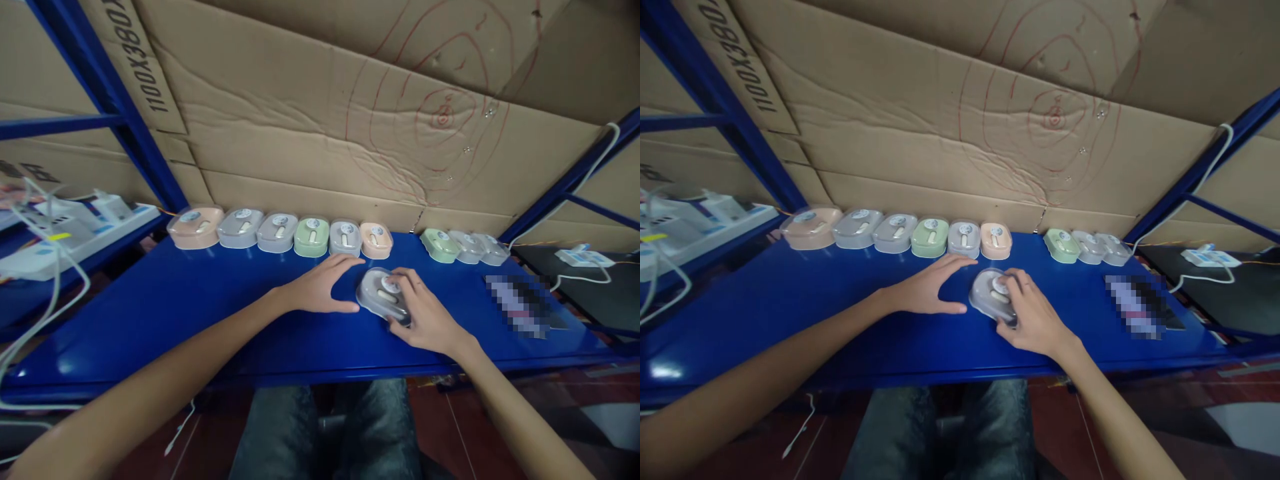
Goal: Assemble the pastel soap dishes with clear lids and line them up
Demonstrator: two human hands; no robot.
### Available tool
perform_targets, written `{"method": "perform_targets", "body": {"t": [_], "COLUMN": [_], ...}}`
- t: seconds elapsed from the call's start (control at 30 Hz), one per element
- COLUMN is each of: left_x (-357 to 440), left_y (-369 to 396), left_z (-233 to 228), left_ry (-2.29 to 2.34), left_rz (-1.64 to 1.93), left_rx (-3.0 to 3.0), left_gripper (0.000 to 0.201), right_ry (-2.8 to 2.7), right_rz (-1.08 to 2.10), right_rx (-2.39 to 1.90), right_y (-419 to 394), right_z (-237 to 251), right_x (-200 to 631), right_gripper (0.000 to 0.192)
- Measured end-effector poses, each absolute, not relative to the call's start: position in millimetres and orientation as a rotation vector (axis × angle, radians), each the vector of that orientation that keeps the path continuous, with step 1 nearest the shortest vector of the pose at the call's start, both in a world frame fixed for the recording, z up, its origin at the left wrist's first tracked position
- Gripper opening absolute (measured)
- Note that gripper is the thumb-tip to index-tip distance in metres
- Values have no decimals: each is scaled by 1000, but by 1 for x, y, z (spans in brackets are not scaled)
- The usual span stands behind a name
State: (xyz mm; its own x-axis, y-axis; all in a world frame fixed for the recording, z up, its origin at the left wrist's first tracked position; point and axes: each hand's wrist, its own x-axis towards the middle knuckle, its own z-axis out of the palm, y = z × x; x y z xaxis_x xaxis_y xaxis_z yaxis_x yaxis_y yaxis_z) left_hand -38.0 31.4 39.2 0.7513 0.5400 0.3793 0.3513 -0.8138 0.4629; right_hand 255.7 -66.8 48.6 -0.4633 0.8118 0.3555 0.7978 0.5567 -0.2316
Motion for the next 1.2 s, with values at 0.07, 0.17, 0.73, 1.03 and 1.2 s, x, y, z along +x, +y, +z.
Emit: {"method": "perform_targets", "body": {"t": [0.07,0.17,0.73,1.03,1.2], "left_x": [-40,-44,-57,-64,-71], "left_y": [29,30,40,47,52], "left_z": [35,30,36,33,39], "left_ry": [646,710,915,988,940], "left_rz": [639,658,629,563,530], "left_rx": [2591,2572,2455,2403,2496], "left_gripper": [100,101,98,125,95], "right_ry": [-2436,-2515,-2299,-2026,-1874], "right_rz": [153,234,321,325,84], "right_rx": [-1200,-1053,-808,-875,-1089], "right_y": [-59,-33,22,31,44], "right_z": [55,61,33,53,69], "right_x": [239,218,203,233,277], "right_gripper": [73,70,69,48,51]}}
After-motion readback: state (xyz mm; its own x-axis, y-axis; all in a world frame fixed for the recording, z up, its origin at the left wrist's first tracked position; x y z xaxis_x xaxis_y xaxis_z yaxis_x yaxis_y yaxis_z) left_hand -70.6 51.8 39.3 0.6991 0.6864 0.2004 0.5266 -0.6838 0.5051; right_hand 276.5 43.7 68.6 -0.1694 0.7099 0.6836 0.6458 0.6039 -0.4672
